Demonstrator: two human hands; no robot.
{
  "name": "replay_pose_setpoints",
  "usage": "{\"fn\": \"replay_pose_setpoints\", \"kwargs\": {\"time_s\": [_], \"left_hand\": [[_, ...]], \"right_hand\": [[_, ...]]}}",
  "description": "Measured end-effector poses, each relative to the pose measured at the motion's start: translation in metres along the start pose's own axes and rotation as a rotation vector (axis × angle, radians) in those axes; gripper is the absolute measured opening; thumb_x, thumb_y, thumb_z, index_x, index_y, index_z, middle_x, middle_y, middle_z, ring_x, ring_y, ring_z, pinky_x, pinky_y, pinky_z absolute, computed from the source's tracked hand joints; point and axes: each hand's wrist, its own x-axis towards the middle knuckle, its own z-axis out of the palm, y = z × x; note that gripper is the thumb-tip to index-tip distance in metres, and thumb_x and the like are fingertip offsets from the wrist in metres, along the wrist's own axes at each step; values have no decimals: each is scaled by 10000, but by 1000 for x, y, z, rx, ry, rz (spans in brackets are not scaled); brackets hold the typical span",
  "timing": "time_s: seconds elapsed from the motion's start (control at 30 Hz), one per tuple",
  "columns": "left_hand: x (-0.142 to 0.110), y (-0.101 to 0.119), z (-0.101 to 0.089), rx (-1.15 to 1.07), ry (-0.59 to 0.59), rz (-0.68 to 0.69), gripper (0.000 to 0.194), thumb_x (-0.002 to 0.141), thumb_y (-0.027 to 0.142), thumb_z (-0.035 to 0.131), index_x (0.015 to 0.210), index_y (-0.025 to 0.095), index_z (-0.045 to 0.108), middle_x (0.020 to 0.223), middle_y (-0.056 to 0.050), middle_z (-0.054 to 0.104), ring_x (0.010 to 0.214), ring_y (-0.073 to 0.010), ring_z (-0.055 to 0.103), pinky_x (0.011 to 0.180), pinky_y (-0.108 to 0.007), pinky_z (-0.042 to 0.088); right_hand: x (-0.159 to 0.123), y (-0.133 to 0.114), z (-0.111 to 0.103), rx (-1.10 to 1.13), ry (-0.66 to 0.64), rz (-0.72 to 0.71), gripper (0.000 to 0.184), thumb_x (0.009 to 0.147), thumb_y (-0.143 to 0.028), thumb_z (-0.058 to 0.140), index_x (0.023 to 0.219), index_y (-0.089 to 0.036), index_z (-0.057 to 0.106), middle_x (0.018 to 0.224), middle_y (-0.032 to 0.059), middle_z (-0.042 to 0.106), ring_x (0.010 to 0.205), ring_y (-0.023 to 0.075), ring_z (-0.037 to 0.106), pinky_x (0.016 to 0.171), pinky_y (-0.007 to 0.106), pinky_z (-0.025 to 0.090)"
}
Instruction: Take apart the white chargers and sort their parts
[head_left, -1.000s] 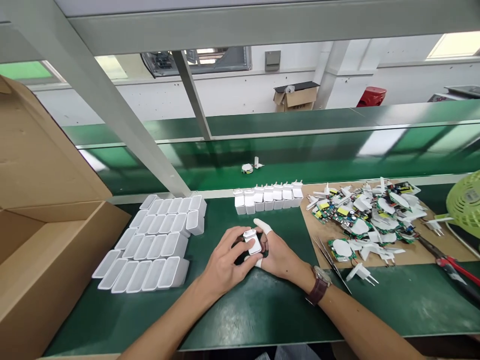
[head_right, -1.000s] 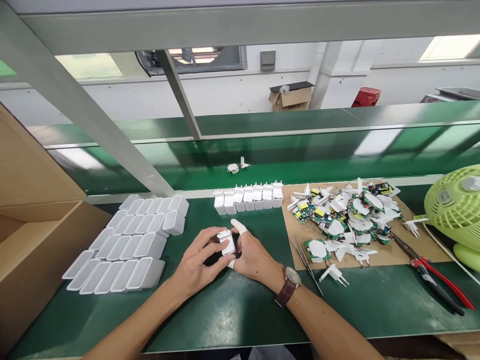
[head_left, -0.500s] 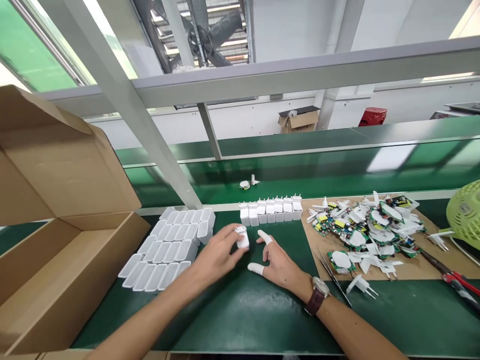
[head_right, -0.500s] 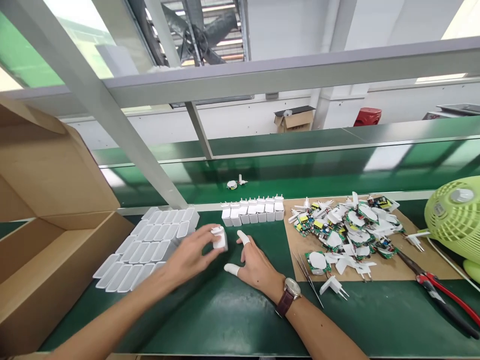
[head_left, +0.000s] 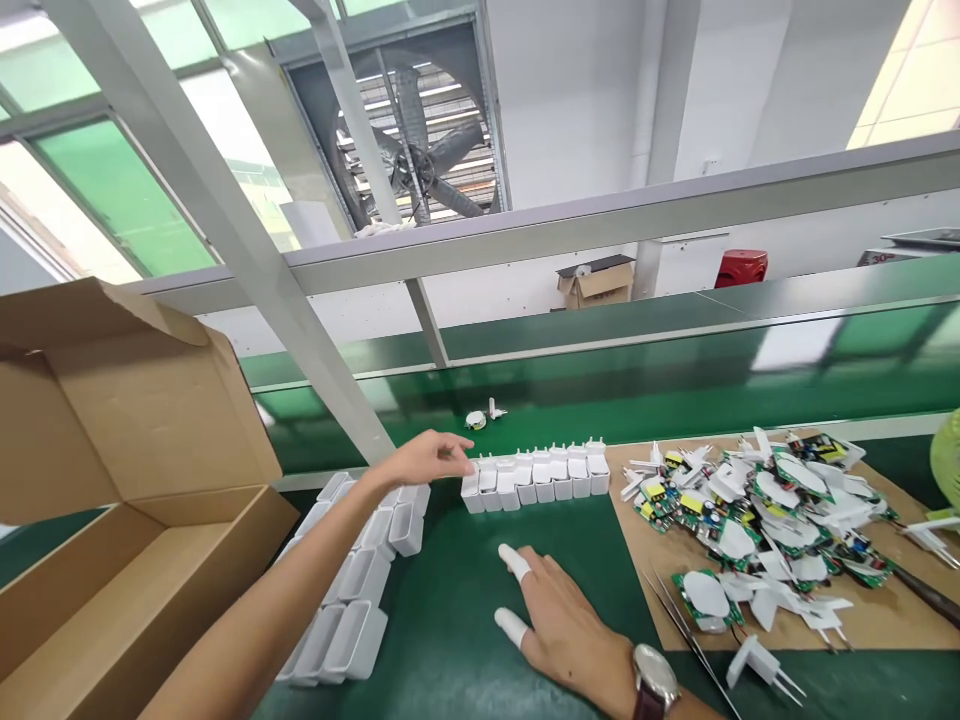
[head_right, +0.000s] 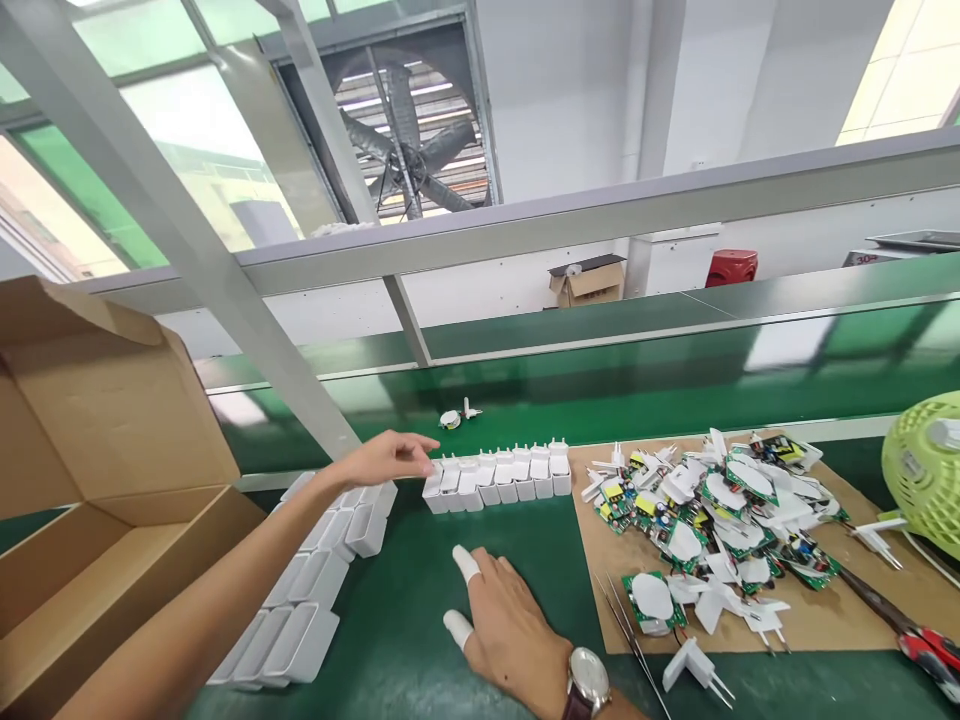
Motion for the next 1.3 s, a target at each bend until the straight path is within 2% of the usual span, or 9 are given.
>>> {"fn": "replay_pose_setpoints", "kwargs": {"time_s": [0.1, 0.23, 0.47, 0.67, 0.77, 0.9, 1.03, 1.17, 1.3], "left_hand": [[30, -1, -25, 69, 90, -46, 592, 848, 744, 572, 1018, 212, 767, 1378, -132, 693, 1234, -342, 675, 1011, -400, 560], [73, -11, -23, 189, 129, -88, 699, 733, 705, 709, 1215, 199, 703, 1418, -170, 660, 1364, -405, 571, 1126, -480, 463], [122, -18, -14, 252, 102, -65, 518, 679, 495, 763, 1094, 189, 703, 1206, -146, 759, 1176, -357, 693, 1035, -469, 534], [129, 32, -27, 153, 278, 20, 737, 777, 582, 672, 1336, 113, 569, 1289, -189, 701, 1158, -357, 679, 987, -482, 572], [89, 91, -1, -46, 296, 267, 731, 842, 559, 703, 1429, 167, 516, 1342, -149, 673, 1141, -294, 688, 963, -439, 598], [19, 159, 80, 78, -101, 518, 684, 862, 361, 740, 1490, 298, 477, 1234, -51, 737, 999, -252, 734, 876, -372, 609], [-8, 177, 143, 345, -249, 605, 692, 843, 316, 812, 1467, 264, 517, 1187, -113, 747, 1054, -337, 732, 882, -424, 600], [-5, 151, 109, 337, -22, 553, 759, 864, 448, 811, 1513, 279, 455, 1421, -134, 638, 1294, -340, 627, 1067, -460, 526], [1, 106, 35, 439, 78, 61, 967, 781, 480, 832, 1589, 271, 343, 1641, -139, 420, 1515, -387, 389, 1173, -498, 425]], "right_hand": [[1, 0, 8, -64, -17, -15, 636, 949, -178, 550, 1565, -123, 404, 1377, 202, 625, 1212, 355, 645, 1131, 568, 479], [5, 5, 16, -51, -85, 31, 650, 897, -203, 593, 1530, -121, 475, 1399, 204, 622, 1220, 362, 638, 1150, 538, 467], [8, 9, 9, -75, -64, -30, 528, 909, -265, 604, 1411, -109, 551, 1292, 185, 648, 1085, 330, 643, 1069, 496, 509], [11, 3, -10, -241, -18, -210, 348, 960, -304, 584, 1247, -107, 604, 1057, 108, 646, 890, 249, 583, 837, 393, 516], [11, 0, -13, -315, -28, -320, 189, 999, -259, 545, 1109, -137, 636, 952, 66, 639, 825, 215, 555, 782, 370, 477], [6, -4, -11, -311, -77, -448, 129, 1014, -244, 539, 1054, -170, 637, 923, 41, 669, 827, 200, 574, 766, 357, 466], [-1, -7, -12, -299, -97, -446, 194, 1008, -265, 563, 1164, -182, 643, 1067, 58, 715, 968, 235, 623, 808, 352, 488], [-6, -8, -20, -266, -109, -430, 203, 992, -235, 589, 1174, -165, 646, 1053, 73, 706, 930, 234, 626, 889, 368, 490], [-6, -11, -23, -259, -143, -432, 144, 994, -227, 592, 1116, -173, 645, 1004, 74, 692, 875, 215, 612, 831, 350, 471]]}}
